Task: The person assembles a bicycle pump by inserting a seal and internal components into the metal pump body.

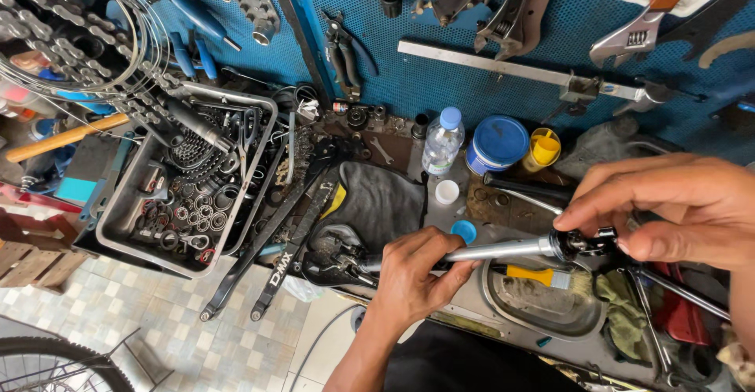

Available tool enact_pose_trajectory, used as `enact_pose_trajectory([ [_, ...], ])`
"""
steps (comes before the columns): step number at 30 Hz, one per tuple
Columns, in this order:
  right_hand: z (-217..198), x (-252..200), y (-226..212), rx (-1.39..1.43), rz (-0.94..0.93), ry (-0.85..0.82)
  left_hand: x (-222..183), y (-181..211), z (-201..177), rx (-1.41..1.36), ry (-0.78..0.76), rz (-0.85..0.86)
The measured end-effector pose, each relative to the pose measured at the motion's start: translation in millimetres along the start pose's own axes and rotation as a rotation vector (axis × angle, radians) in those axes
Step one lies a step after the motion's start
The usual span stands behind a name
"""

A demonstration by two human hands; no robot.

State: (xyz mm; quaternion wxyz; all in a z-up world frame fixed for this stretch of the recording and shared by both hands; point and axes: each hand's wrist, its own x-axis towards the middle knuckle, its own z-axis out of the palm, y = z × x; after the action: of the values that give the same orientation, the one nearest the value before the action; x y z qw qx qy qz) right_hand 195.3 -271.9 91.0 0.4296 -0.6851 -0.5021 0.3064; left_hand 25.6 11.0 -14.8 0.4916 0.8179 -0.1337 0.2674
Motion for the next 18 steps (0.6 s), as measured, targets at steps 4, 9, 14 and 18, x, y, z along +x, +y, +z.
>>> enact_pose_trajectory([
  [4,-10.5,6.8,0.0,-0.151,0.023,-0.114,-0.5,-1.5,1.0,-0.006,0.009,0.017],
  [9,-17.2,10.4,-16.5,-0.247,0.181,-0.181,-0.5,-2.6,1.4,0.002,0.003,0.003],
  [14,-8.4,25.6,-40.0,-0.516,0.011,-0.184,-1.0,-3.9,0.3,-0.022,-0.012,0.006],
  [18,-6.4,31.2,-49.8,-0.878,-0.059,-0.272,-0.2,-2.5,-0.8,-0.026,-0.021,-0.016],
])
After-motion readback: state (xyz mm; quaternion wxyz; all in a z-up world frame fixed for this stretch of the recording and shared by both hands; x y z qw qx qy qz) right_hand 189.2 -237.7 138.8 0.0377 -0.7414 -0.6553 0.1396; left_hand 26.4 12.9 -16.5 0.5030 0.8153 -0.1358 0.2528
